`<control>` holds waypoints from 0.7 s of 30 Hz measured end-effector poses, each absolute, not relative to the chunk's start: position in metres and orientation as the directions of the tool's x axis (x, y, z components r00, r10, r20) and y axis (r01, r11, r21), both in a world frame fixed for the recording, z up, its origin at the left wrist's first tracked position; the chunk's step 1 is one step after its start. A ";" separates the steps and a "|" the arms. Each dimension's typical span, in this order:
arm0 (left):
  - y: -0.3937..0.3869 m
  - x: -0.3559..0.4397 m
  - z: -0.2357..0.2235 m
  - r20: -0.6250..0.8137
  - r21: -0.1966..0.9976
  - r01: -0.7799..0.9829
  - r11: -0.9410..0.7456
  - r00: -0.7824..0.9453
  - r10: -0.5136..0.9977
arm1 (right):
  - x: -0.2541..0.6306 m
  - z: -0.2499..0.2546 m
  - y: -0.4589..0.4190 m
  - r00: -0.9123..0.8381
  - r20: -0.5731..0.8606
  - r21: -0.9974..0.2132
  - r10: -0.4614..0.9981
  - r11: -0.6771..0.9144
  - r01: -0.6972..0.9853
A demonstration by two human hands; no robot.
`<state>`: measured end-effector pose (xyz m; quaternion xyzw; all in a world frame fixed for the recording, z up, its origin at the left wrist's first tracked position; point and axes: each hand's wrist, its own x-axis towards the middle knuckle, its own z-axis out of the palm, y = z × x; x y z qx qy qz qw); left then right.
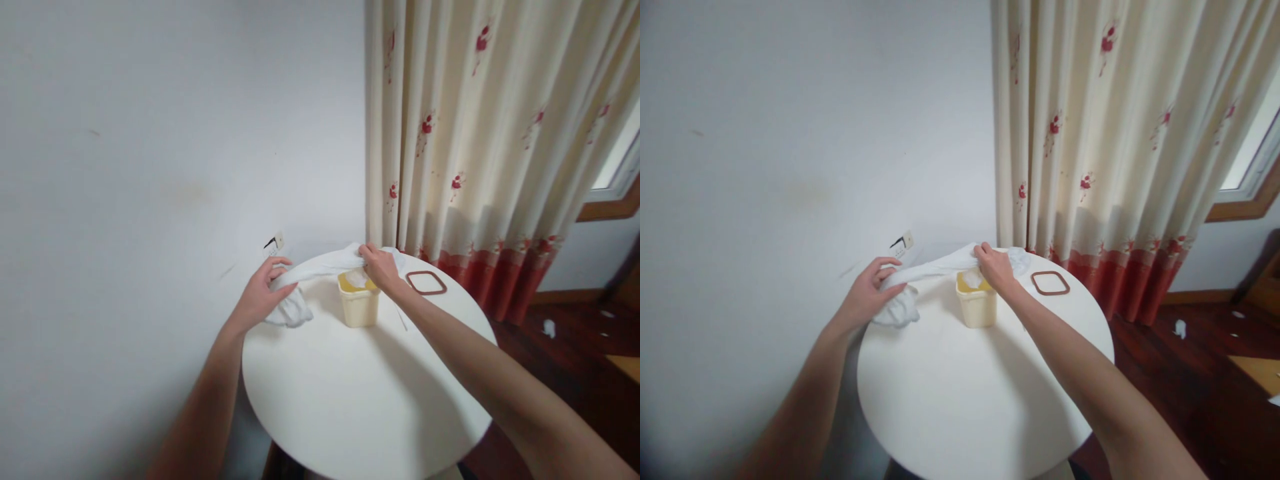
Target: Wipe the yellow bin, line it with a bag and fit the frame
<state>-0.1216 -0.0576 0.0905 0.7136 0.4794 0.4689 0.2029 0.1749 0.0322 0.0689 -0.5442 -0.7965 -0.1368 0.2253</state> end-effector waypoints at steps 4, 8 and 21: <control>-0.046 -0.128 0.096 0.623 0.637 0.577 -0.512 0.007 0.783 | 0.159 0.067 0.035 -0.384 0.276 -0.111 0.881 0.426 0.898; -0.034 -0.121 0.107 0.668 0.456 0.722 -0.520 0.107 0.736 | 0.150 0.079 0.042 -0.449 0.083 -0.185 0.890 0.456 0.871; 0.048 0.020 0.119 0.047 0.030 0.872 -0.488 0.487 0.872 | 0.197 0.068 0.028 -0.074 0.239 -0.405 0.968 0.169 0.899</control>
